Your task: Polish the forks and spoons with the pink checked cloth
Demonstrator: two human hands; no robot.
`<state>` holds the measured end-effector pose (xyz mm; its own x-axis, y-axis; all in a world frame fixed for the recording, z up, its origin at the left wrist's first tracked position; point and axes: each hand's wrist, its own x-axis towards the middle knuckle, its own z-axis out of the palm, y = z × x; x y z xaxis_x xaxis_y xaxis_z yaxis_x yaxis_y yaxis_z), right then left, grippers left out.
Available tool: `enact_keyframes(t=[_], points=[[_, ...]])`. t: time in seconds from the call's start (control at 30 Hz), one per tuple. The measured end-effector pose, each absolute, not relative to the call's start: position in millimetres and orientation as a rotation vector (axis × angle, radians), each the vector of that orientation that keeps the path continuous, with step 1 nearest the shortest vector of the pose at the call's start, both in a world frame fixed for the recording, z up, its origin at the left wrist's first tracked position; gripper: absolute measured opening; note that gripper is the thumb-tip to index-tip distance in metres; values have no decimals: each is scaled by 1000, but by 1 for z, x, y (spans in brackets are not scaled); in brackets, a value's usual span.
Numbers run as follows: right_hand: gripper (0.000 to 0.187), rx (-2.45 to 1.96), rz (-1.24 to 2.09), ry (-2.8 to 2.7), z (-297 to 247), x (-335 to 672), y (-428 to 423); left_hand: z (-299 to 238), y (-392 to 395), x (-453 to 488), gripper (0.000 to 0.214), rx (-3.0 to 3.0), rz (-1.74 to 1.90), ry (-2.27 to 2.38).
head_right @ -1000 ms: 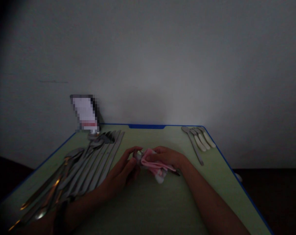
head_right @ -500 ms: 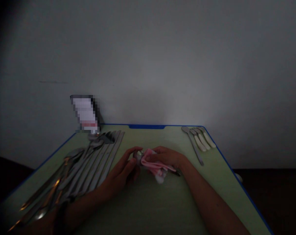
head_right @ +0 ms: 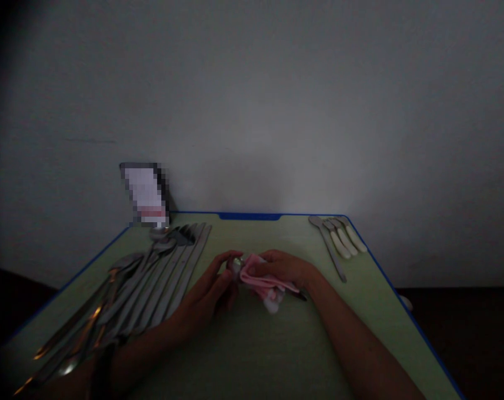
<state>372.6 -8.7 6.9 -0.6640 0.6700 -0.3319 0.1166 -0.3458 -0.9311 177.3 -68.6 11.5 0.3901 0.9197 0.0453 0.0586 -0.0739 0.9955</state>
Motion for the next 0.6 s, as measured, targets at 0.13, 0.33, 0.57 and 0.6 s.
enact_keyframes(t=[0.13,0.33,0.57,0.6], points=[[38,-1013,2052,-1539,7,373,-9,11,-68,177,39,1471,920,916],[38,-1009,2048,-1562,9,373,-9,11,-69,177,38,1462,921,915],[38,-999,2070,-1528,10,372,-9,9,-69,177,38,1472,909,918],[36,-1000,2063,-1530,9,372,-9,9,-69,176,38,1476,908,918]])
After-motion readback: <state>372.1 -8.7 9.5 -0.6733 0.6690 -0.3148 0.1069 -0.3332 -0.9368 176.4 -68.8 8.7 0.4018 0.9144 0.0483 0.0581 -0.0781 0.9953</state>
